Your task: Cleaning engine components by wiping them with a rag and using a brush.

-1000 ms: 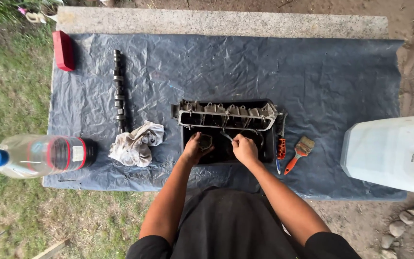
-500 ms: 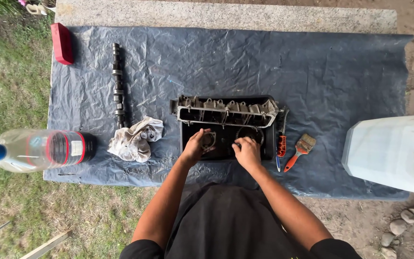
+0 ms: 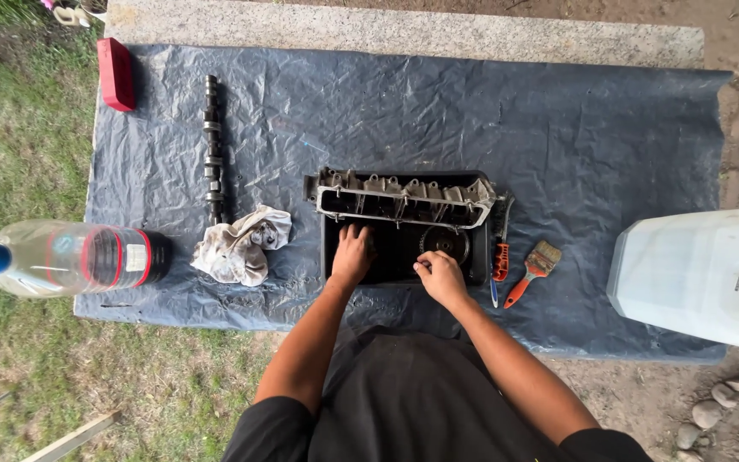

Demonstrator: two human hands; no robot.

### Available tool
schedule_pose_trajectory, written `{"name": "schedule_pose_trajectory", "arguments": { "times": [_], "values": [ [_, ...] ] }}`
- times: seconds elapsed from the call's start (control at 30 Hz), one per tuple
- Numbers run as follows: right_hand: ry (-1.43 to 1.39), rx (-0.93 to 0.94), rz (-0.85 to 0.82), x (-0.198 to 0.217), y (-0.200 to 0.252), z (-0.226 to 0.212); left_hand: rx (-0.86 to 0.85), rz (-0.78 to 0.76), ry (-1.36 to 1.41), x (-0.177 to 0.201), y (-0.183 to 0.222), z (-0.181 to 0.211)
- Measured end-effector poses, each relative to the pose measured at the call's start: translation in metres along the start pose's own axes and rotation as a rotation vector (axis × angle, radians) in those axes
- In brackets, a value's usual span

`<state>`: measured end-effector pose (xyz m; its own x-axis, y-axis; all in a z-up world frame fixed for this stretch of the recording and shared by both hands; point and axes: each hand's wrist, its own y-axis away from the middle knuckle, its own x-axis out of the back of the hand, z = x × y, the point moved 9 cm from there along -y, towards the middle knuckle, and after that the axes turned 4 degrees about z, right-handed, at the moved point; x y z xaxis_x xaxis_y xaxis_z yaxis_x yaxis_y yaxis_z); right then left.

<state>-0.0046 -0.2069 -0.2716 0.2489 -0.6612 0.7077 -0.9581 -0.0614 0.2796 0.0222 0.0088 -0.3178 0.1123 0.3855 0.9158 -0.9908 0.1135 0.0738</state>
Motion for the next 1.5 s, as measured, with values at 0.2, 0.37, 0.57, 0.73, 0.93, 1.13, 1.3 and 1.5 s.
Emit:
{"name": "schedule_pose_trajectory", "arguments": {
  "times": [0.2, 0.37, 0.57, 0.73, 0.93, 1.13, 1.3, 1.5],
  "values": [
    [-0.001, -0.040, 0.020, 0.016, 0.005, 0.017, 0.086, -0.041, -0.035, 0.013, 0.004, -0.005],
    [0.063, -0.033, -0.064, 0.007, 0.005, 0.016, 0.038, -0.013, -0.102, 0.007, -0.002, -0.010],
    [0.235, 0.065, -0.322, -0.022, -0.012, -0.002, 0.727, -0.226, 0.892, 0.052, 0.014, 0.009],
    [0.501, 0.229, -0.425, -0.060, -0.031, -0.006, 1.031, -0.188, 1.479, 0.024, 0.026, 0.001],
    [0.580, 0.413, -0.503, -0.071, -0.036, -0.022, 0.782, -0.207, 1.431, -0.012, 0.019, -0.016],
    [0.446, 0.327, -0.572, -0.047, -0.030, -0.031, 0.689, -0.221, 1.370, -0.047, 0.018, -0.042],
    [0.341, 0.193, -0.553, -0.032, -0.027, -0.025, 0.765, -0.129, 1.540, -0.032, 0.019, -0.031],
    [0.242, 0.084, -0.659, -0.029, -0.014, -0.029, 0.766, -0.162, 1.579, 0.018, 0.027, 0.001]
  ]
}}
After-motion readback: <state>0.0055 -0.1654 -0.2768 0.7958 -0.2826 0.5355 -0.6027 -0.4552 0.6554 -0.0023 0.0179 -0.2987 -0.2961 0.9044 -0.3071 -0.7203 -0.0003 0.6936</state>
